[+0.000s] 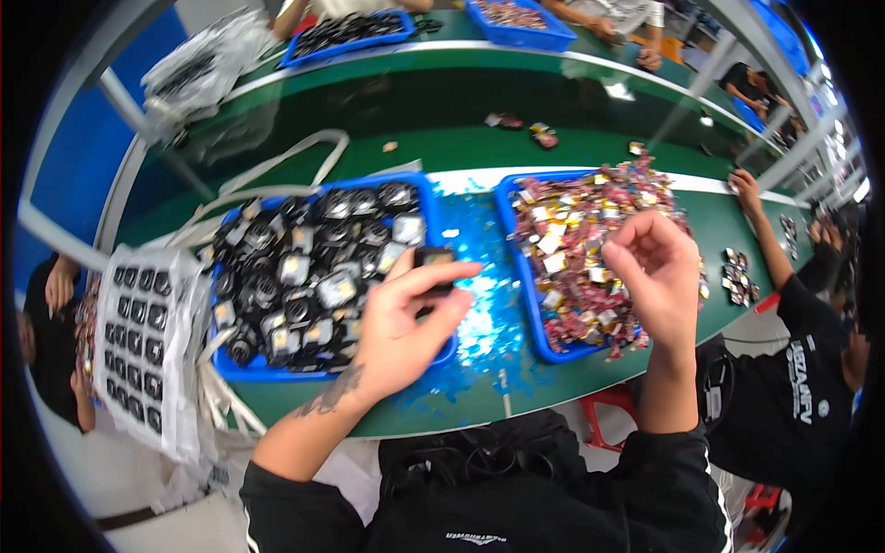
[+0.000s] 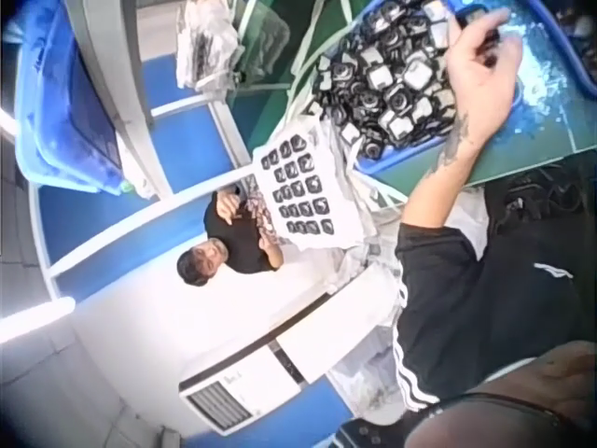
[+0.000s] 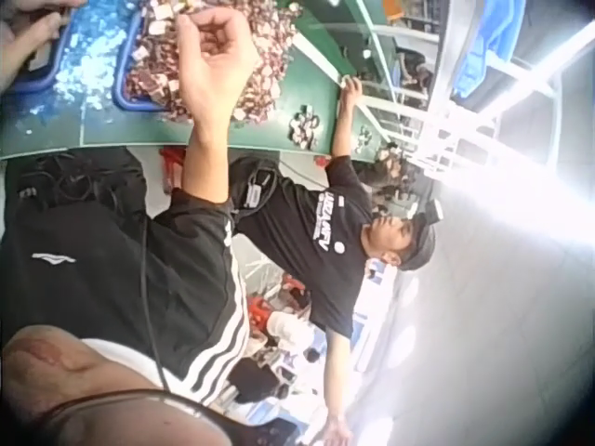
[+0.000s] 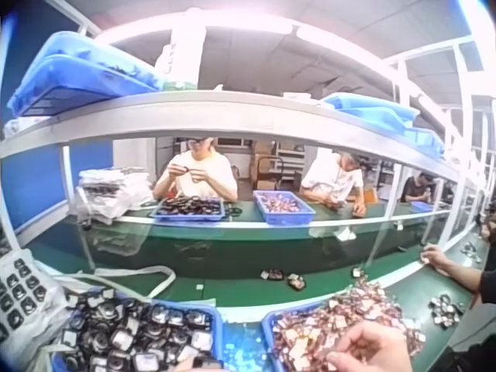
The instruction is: Assembling components for electronic watches on a factory production line.
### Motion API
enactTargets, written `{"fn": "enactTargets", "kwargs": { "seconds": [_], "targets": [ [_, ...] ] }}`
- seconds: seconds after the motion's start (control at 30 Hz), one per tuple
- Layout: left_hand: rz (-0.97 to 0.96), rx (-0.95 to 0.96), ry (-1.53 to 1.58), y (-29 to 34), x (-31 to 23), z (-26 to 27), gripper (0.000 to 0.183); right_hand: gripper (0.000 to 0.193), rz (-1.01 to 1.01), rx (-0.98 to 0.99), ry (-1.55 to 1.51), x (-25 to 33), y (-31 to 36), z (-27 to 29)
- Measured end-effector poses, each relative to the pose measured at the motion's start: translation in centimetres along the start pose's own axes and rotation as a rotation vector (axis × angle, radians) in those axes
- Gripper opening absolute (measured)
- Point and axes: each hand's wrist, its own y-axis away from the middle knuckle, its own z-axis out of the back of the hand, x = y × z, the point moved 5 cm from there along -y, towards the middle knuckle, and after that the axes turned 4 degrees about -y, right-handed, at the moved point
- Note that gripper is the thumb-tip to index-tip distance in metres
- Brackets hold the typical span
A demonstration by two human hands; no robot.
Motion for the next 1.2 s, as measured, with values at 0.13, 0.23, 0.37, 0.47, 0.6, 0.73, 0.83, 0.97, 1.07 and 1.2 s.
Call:
{"fn": "enactTargets", "kwargs": {
  "seconds": [0.13,0.23,0.37,0.47,0.6,0.73,0.83,0.97,1.07,1.2],
  "targets": [
    [-0.113,-0.035,-0.293,0.2,-2.0,-0.7,0.023,0.011,-0.087,0.204,-0.171,0.5,1.9,-5.3],
    [-0.113,-0.03,-0.235,0.4,-1.1,-0.7,0.016,0.012,-0.096,0.255,-0.241,0.1,2.2,-7.7],
    [-0.128,0.037,-0.115,0.5,-1.0,0.0,0.015,0.009,-0.026,0.216,-0.226,-0.3,2.4,-8.7],
    [-0.06,0.034,-0.171,0.7,-1.1,0.0,0.015,0.009,-0.017,0.248,-0.18,-0.4,2.5,-9.3],
    [-0.014,-0.025,-0.158,0.6,-0.4,0.5,0.012,0.013,0.281,0.19,0.155,1.3,2.4,-9.6],
    [0.04,-0.058,-0.062,0.6,0.1,0.5,0.01,0.02,0.521,0.23,0.412,1.2,4.9,-9.6],
    [0.138,-0.041,0.124,0.5,0.9,0.2,0.013,0.023,0.454,0.211,0.479,1.3,4.6,-9.2],
    [0.143,0.101,0.134,0.4,1.1,0.1,0.016,0.031,0.17,0.245,0.252,0.6,3.1,-8.6],
    [0.236,0.215,0.382,1.0,0.9,-0.8,0.016,0.023,0.041,0.315,-0.27,-1.2,3.2,-9.3],
    [0.185,0.214,0.374,0.9,1.0,-0.8,0.019,0.014,-0.01,0.296,-0.49,-1.4,3.3,-8.8]
  ]
}}
